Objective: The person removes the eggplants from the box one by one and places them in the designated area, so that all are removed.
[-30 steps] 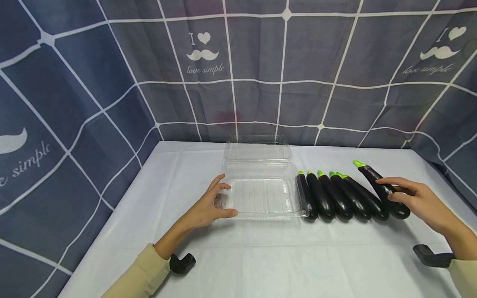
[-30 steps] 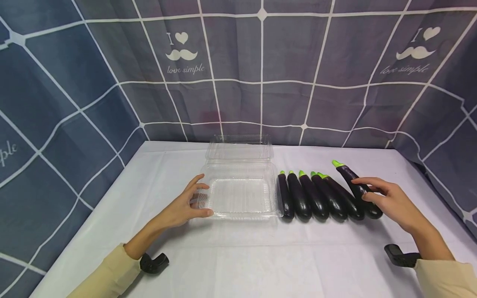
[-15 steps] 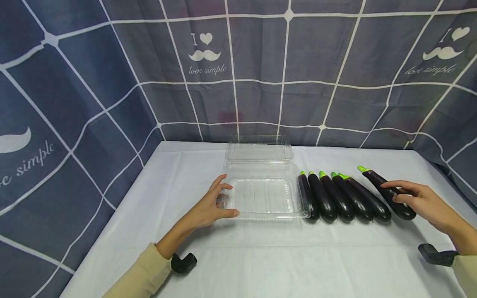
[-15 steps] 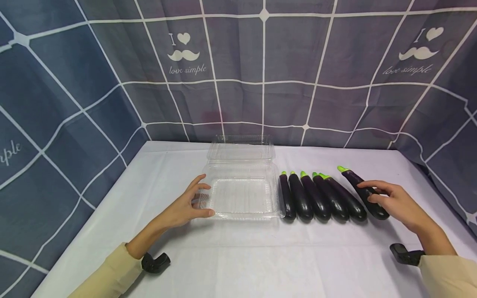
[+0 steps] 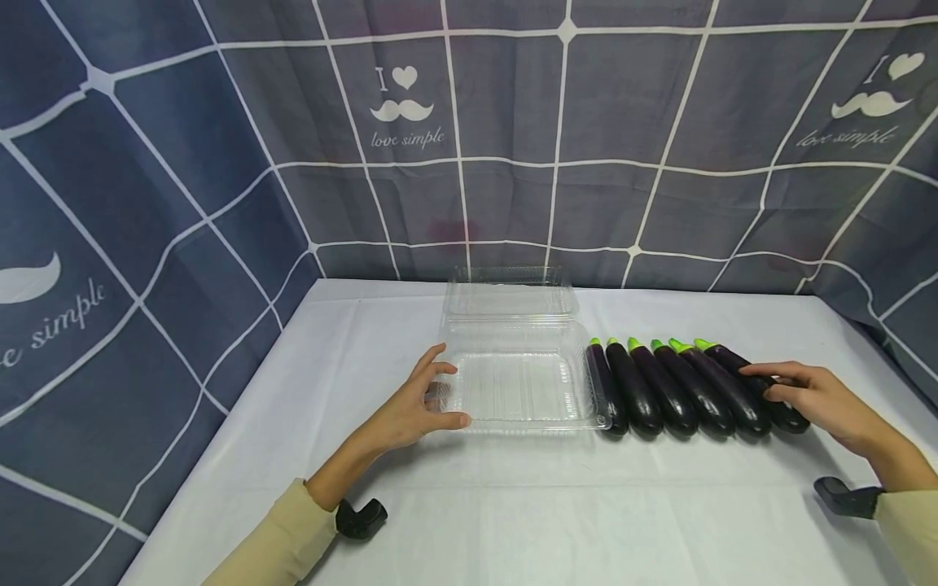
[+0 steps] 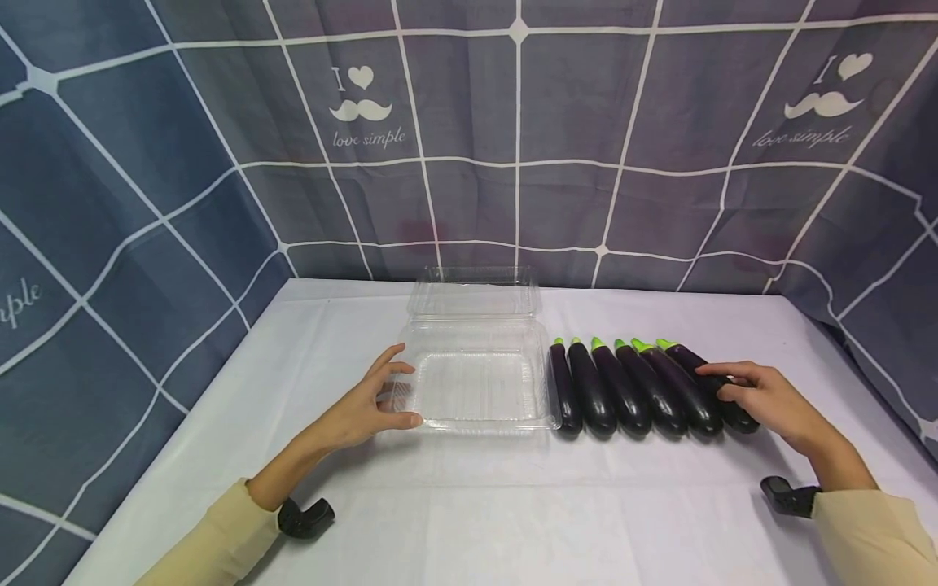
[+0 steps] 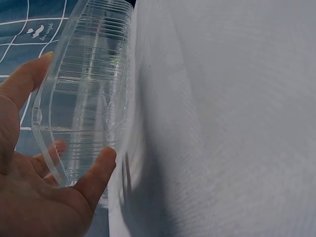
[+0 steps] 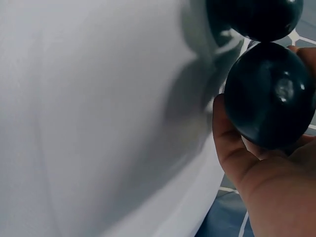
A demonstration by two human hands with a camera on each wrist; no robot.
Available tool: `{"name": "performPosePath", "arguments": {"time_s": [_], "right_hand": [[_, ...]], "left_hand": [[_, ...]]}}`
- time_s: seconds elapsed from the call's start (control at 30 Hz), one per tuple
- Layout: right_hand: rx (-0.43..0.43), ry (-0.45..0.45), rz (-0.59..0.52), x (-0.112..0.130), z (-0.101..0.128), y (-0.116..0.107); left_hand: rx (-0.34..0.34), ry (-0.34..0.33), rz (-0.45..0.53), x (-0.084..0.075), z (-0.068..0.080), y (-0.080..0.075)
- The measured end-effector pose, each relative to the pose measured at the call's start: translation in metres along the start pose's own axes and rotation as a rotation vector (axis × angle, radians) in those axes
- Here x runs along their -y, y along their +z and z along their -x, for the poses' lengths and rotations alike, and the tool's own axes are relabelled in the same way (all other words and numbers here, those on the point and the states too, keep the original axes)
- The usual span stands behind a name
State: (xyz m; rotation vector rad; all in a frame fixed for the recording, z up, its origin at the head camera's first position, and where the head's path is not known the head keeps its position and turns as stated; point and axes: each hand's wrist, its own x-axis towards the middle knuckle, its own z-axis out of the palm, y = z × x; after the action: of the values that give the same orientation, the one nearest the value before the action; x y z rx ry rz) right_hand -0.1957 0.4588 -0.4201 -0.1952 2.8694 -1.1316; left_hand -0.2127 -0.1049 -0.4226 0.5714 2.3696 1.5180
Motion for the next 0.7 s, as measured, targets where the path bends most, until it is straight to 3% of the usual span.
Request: {"name": "performPosePath", "arguments": {"time_s": [0.2,0.7], "right_hand": [[0.034,0.033,0.025,-0.0028,-0.0010,0.0026],[0.028,0.046,0.058,-0.0016,0.0016,0.0034]], "left_hand": [[0.001,-0.006,0.001,-0.0005,-0.0001,0.0001],[-0.001,-0.008,0.004,-0.0002,-0.0003,0.0005]]}}
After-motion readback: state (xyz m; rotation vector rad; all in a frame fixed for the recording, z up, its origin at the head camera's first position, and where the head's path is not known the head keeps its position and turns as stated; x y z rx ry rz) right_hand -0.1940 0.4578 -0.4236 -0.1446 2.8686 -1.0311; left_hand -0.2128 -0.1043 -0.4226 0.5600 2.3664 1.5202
